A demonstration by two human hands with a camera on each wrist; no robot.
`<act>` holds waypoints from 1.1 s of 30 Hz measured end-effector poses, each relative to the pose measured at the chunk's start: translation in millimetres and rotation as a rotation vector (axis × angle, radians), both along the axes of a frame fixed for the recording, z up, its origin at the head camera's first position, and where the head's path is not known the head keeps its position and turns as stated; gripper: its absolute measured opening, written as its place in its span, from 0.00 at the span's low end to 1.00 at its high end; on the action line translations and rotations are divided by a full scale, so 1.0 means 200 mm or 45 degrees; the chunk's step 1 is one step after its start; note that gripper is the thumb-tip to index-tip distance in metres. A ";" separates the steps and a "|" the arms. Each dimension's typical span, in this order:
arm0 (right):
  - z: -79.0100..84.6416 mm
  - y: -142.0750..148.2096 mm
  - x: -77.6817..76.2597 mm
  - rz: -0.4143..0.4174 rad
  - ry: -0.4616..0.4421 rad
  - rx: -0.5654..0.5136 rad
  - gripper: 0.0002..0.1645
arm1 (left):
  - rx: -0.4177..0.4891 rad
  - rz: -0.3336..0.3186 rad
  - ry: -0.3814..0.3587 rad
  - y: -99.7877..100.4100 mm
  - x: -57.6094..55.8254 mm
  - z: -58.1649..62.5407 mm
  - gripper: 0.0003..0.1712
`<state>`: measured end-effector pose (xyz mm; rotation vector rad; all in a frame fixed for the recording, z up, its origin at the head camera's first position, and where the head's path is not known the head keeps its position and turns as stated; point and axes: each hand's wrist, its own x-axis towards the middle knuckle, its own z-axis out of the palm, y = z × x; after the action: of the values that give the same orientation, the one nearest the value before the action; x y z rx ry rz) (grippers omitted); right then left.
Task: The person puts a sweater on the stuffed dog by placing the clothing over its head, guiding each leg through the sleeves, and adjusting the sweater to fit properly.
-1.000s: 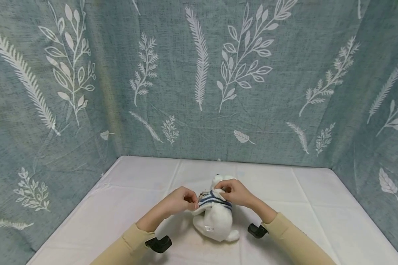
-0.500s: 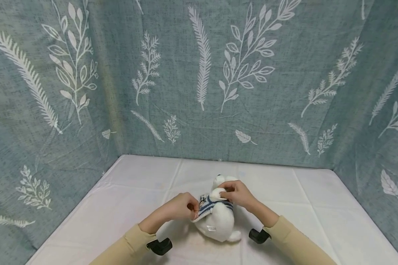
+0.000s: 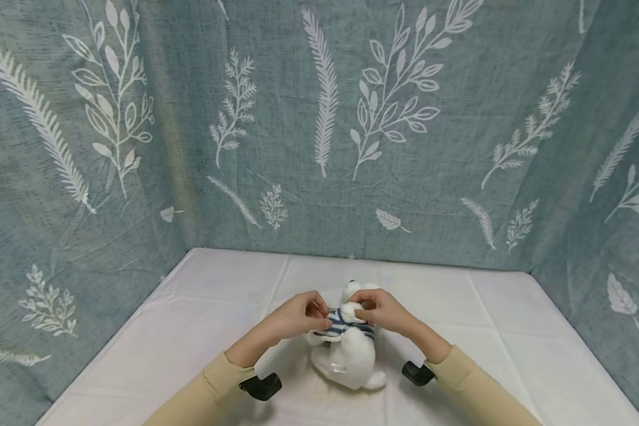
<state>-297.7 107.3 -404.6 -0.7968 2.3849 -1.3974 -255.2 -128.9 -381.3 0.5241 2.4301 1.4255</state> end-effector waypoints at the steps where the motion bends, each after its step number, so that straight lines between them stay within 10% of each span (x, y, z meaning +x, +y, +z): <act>1: 0.00 0.00 0.00 0.007 -0.008 -0.004 0.11 | 0.014 0.009 -0.008 0.01 0.00 0.00 0.12; 18: 0.05 0.05 -0.03 0.207 0.199 0.102 0.16 | 0.049 0.192 0.146 0.09 0.01 -0.05 0.12; 33: 0.04 -0.02 0.06 -0.020 0.326 0.036 0.09 | 0.106 0.232 0.167 0.10 0.03 -0.05 0.04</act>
<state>-284.8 103.7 -396.3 -1.0059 2.5985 -1.3342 -249.2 -109.3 -392.3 0.4355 2.5877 1.6181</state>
